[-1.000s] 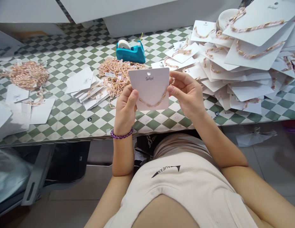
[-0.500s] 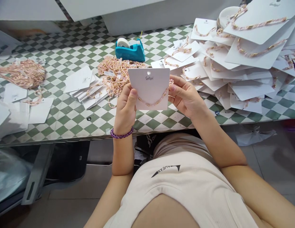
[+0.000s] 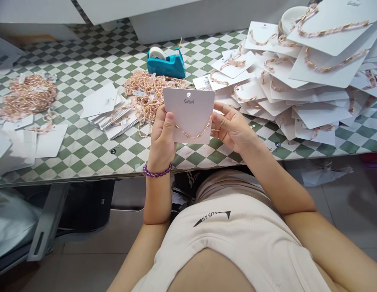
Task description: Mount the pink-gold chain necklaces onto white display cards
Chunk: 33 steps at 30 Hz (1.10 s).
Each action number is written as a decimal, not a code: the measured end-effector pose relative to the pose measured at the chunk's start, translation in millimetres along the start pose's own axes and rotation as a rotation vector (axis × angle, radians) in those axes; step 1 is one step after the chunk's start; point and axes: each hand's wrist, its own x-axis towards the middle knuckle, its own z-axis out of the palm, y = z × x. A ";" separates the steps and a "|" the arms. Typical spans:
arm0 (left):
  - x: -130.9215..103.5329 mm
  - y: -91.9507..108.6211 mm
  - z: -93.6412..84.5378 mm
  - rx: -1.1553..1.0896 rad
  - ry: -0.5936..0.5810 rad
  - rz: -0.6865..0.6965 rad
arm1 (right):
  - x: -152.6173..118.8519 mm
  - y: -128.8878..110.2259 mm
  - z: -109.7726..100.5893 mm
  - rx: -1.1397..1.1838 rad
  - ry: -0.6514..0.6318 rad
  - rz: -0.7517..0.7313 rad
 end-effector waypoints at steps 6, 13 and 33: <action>-0.4 -2.9 3.3 0.072 0.063 0.015 | -0.1 3.3 2.1 -0.155 0.254 -0.212; -0.6 2.5 6.7 0.099 0.022 0.019 | -4.3 1.3 6.0 -0.217 0.211 -0.222; -16.4 36.2 38.7 -0.056 -0.240 0.123 | -27.6 -19.0 12.0 -0.755 0.012 -0.470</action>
